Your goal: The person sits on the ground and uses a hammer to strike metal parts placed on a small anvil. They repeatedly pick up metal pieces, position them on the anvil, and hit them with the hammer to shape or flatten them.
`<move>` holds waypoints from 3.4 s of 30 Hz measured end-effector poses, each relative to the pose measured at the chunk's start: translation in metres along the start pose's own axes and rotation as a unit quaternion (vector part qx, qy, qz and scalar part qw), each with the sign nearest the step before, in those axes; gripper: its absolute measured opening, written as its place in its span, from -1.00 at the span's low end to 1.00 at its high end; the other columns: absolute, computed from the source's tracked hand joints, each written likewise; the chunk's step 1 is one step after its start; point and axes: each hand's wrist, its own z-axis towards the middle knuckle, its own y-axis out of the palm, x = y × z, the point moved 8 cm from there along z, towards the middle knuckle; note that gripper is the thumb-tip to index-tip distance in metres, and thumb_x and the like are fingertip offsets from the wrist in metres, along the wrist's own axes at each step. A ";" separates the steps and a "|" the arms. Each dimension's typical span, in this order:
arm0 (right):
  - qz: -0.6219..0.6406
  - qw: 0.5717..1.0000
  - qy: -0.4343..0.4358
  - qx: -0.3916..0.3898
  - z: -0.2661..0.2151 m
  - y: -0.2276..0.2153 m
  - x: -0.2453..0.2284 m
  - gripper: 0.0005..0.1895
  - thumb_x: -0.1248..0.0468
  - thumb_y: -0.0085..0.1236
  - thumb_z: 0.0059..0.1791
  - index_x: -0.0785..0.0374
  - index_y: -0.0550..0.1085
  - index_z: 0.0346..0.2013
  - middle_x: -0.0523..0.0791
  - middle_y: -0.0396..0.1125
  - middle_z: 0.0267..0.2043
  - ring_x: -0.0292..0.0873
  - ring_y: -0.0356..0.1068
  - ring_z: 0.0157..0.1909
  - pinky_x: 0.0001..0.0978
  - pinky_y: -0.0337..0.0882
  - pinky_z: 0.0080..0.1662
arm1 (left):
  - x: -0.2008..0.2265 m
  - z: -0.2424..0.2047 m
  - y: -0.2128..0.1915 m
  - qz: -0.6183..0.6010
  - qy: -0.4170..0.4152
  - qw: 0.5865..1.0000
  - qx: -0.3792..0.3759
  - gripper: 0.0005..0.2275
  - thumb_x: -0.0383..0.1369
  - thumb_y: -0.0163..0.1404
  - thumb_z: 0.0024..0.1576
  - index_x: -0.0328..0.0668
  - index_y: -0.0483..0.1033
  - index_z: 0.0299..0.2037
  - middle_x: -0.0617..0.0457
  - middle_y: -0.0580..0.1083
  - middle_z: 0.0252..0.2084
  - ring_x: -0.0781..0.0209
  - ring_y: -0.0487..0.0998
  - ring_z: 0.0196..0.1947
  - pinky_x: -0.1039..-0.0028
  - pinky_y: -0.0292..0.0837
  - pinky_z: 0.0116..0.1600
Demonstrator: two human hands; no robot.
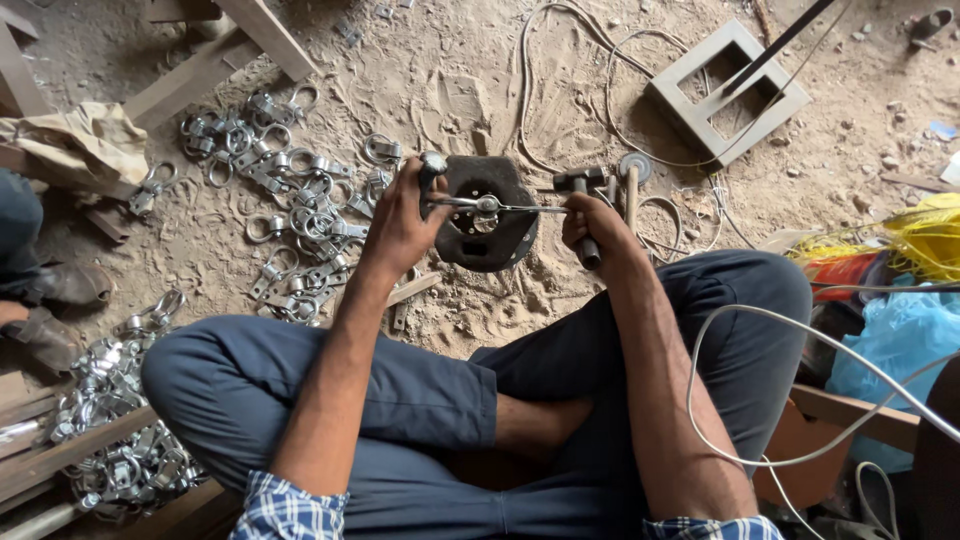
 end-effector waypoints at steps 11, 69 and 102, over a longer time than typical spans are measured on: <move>-0.245 0.964 -0.075 0.074 -0.036 0.022 -0.022 -0.57 0.01 0.31 -0.01 0.34 0.42 -0.36 -0.21 0.26 -0.55 -0.39 0.22 -0.62 -0.58 0.33 -0.55 | -0.075 -0.008 0.011 0.066 -0.174 0.982 0.008 -0.71 -0.28 0.26 0.17 -0.27 0.45 -0.11 0.00 0.56 -0.31 0.20 0.64 -0.40 0.40 0.62 -0.28; -0.407 0.906 -0.099 0.064 -0.015 0.021 -0.012 -0.46 -0.15 0.24 -0.01 0.18 0.37 -0.62 -0.17 0.27 -0.69 -0.31 0.22 -0.71 -0.42 0.29 -0.60 | 0.036 0.009 0.081 -0.175 0.039 0.983 0.041 -0.71 -0.22 0.03 0.33 -0.20 0.52 0.15 -0.01 0.64 -0.04 0.12 0.72 -0.01 0.30 0.72 0.07; -0.511 0.692 -0.490 0.139 -0.309 0.139 -0.116 -0.74 0.15 -0.25 0.19 0.33 0.27 -0.06 -0.14 0.24 -0.65 -0.19 0.30 -0.69 -0.31 0.23 -0.65 | 0.029 0.004 0.106 -0.117 0.006 0.990 0.077 -0.69 -0.11 -0.03 0.32 -0.22 0.55 -0.05 -0.10 0.56 -0.26 0.12 0.63 -0.36 0.32 0.58 -0.30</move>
